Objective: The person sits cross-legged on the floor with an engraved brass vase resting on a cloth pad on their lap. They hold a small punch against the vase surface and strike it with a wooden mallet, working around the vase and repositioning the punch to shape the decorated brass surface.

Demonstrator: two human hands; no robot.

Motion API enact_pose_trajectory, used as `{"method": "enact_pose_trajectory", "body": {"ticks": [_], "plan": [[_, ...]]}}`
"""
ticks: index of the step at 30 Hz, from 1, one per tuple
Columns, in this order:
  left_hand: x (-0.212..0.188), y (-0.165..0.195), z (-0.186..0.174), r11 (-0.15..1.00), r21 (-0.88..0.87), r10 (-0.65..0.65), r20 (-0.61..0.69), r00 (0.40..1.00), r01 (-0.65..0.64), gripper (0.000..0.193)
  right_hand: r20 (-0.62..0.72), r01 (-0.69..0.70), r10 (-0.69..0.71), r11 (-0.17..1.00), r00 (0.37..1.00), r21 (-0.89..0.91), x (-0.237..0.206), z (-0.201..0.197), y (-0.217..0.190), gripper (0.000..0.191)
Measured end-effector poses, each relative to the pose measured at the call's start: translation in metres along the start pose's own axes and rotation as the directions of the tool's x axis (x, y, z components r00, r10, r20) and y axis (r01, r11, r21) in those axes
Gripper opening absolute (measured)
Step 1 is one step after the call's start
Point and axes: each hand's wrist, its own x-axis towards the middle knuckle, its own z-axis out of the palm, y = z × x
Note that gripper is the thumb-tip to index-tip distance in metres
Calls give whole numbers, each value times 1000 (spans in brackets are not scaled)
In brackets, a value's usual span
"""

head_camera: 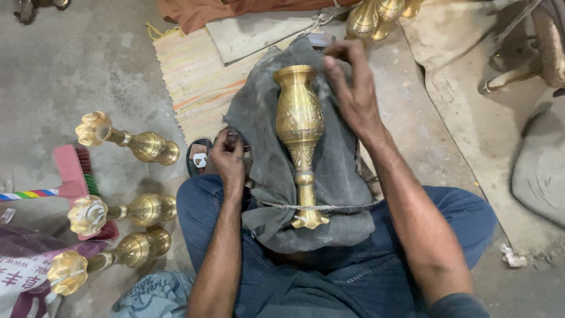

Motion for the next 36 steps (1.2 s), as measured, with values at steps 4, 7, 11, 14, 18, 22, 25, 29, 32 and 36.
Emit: {"method": "enact_pose_trajectory", "body": {"ticks": [4,7,11,14,18,22,25,29,32,36], "plan": [[-4,8,-24,979,-196,42,-71,997,-55,25,49,-324,442,725,896,-607,-30,-35,20,31],[4,33,-30,938,-267,228,-7,974,-222,23,117,-224,807,296,579,-928,-52,-30,42,80],[15,68,-20,909,-164,417,343,842,-384,27,238,-438,881,418,408,-796,-76,-6,53,38],[13,86,-2,848,-152,506,515,692,-507,36,211,-426,872,411,442,-806,-68,-5,50,38],[22,99,13,701,-91,565,676,473,-708,34,17,-658,833,449,553,-605,-45,-28,46,32],[29,109,11,681,-76,537,728,426,-728,33,-156,-464,437,816,886,-345,-31,-51,30,60],[29,116,6,685,-79,535,730,427,-724,31,-124,-113,63,882,990,-457,-35,-56,8,75],[26,123,5,648,-44,530,743,409,-760,30,41,222,-227,879,973,-421,-42,-65,-16,75],[25,124,7,626,-46,537,749,388,-778,32,56,54,-27,830,998,-555,-44,-65,-14,74],[26,122,9,612,-19,515,768,380,-791,30,-25,57,-80,871,997,-488,-46,-71,3,51]]}}
